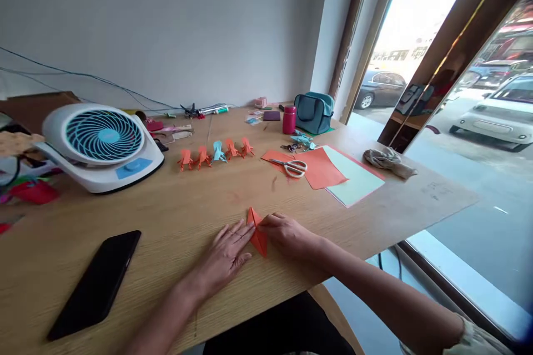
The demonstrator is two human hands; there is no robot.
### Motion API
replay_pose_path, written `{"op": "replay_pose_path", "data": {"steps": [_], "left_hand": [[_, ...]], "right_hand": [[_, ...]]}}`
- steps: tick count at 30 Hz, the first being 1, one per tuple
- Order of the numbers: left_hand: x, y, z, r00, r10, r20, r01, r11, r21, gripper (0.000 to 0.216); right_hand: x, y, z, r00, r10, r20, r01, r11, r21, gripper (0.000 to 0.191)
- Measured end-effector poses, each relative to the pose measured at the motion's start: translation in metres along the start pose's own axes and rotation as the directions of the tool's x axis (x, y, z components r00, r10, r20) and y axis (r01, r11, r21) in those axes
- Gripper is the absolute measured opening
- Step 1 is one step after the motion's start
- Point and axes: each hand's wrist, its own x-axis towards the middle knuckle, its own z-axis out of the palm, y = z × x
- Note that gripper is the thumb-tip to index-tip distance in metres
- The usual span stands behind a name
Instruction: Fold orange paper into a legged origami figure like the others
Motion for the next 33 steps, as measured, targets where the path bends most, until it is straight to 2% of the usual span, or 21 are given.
{"op": "replay_pose_path", "data": {"steps": [9, 21, 33], "left_hand": [[0.0, 0.013, -0.004, 0.996, -0.087, 0.009, 0.087, 0.996, -0.018, 0.061], [0.002, 0.03, -0.004, 0.98, -0.193, 0.056, 0.194, 0.981, -0.01, 0.067], [-0.002, 0.035, -0.008, 0.981, -0.194, 0.026, 0.195, 0.98, -0.032, 0.065]], "right_hand": [[-0.003, 0.001, 0.009, 0.997, -0.014, -0.075, 0.013, 1.0, -0.02, 0.039], [-0.007, 0.006, 0.014, 0.996, -0.011, -0.09, 0.013, 1.0, 0.022, 0.044], [-0.005, 0.006, 0.016, 0.995, -0.003, -0.1, 0.0, 0.999, -0.033, 0.04]]}}
